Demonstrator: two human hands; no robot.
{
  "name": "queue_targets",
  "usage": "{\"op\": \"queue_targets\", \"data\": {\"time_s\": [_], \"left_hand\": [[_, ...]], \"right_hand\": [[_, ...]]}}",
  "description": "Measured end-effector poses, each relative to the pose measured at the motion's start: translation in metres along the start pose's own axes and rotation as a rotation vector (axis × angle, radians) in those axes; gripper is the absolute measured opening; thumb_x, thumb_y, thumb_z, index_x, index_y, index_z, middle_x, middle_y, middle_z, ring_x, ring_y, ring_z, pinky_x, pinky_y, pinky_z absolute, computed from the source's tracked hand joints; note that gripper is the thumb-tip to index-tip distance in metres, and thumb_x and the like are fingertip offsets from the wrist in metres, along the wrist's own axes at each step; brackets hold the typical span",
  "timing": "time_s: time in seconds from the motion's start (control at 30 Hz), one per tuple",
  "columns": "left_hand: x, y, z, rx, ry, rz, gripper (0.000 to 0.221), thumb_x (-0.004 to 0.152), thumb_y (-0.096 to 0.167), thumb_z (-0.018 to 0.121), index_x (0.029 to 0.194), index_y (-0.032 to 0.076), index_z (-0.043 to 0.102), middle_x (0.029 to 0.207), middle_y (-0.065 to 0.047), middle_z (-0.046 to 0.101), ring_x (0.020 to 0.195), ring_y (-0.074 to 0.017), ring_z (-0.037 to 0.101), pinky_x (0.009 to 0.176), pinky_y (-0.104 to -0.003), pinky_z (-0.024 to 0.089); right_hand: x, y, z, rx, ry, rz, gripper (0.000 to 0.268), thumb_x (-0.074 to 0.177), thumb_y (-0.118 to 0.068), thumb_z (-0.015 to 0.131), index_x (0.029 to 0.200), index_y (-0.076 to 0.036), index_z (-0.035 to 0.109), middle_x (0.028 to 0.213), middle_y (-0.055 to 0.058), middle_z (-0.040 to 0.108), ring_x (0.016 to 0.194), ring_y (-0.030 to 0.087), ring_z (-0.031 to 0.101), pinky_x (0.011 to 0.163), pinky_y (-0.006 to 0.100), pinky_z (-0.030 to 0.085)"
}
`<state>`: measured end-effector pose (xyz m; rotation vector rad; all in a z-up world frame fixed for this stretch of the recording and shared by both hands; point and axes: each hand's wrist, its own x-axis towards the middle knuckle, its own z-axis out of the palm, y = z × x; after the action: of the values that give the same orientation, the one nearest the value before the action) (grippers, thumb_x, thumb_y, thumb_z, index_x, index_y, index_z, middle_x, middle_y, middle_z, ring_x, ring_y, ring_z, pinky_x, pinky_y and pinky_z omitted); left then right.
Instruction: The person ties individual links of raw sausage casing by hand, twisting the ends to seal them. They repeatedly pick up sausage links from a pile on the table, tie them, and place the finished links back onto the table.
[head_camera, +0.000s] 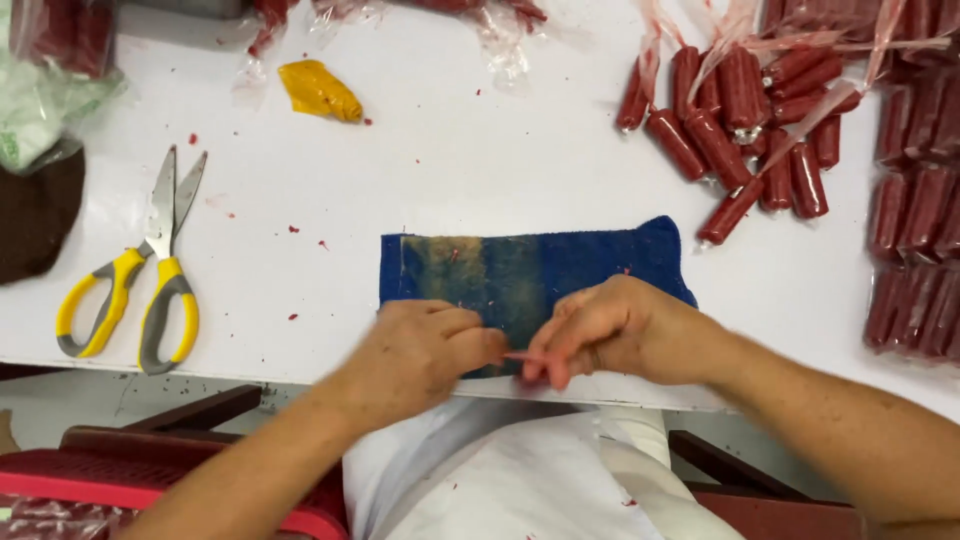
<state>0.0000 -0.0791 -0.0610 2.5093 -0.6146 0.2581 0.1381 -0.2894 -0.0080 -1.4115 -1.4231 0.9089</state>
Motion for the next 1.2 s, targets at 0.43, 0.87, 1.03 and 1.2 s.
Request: {"op": "queue_targets", "data": {"time_s": [0.43, 0.87, 1.03, 1.2], "left_hand": [[0.047, -0.001, 0.006, 0.209, 0.514, -0.071, 0.007, 0.095, 0.019, 0.064, 0.095, 0.02, 0.071, 0.076, 0.0, 0.062, 0.062, -0.0214, 0.064, 0.054, -0.032, 0.052], [0.026, 0.014, 0.065, -0.004, 0.533, -0.196, 0.047, 0.084, 0.04, 0.08, 0.114, 0.01, 0.059, 0.113, -0.01, 0.058, 0.096, -0.0299, 0.066, 0.074, -0.037, 0.059], [0.026, 0.042, 0.065, -0.844, 0.643, -0.631, 0.068, 0.087, 0.02, 0.078, 0.145, 0.01, 0.044, 0.108, -0.002, 0.057, 0.057, -0.0032, 0.047, 0.054, -0.017, 0.04], [0.063, 0.011, 0.078, -0.742, 0.764, -0.355, 0.018, 0.096, 0.017, 0.072, 0.114, 0.02, 0.075, 0.103, 0.001, 0.049, 0.095, -0.0107, 0.054, 0.086, -0.019, 0.049]], "right_hand": [[0.008, 0.021, -0.007, -0.441, 0.645, -0.038, 0.012, 0.089, -0.011, 0.072, 0.083, -0.018, 0.08, 0.089, -0.005, 0.078, 0.11, 0.028, 0.061, 0.092, 0.033, 0.052], [0.006, 0.029, -0.007, -0.02, 0.432, 0.047, 0.025, 0.083, -0.014, 0.079, 0.107, -0.007, 0.078, 0.104, 0.01, 0.08, 0.124, 0.036, 0.063, 0.111, 0.051, 0.042], [0.008, 0.039, 0.05, 0.008, 0.924, 0.019, 0.001, 0.089, -0.001, 0.071, 0.089, -0.002, 0.071, 0.093, 0.012, 0.074, 0.094, 0.026, 0.075, 0.092, 0.033, 0.061], [-0.004, 0.071, 0.063, 0.294, 1.151, 0.024, 0.036, 0.087, 0.006, 0.072, 0.108, -0.011, 0.047, 0.091, 0.012, 0.065, 0.098, 0.023, 0.072, 0.087, 0.029, 0.06]]}}
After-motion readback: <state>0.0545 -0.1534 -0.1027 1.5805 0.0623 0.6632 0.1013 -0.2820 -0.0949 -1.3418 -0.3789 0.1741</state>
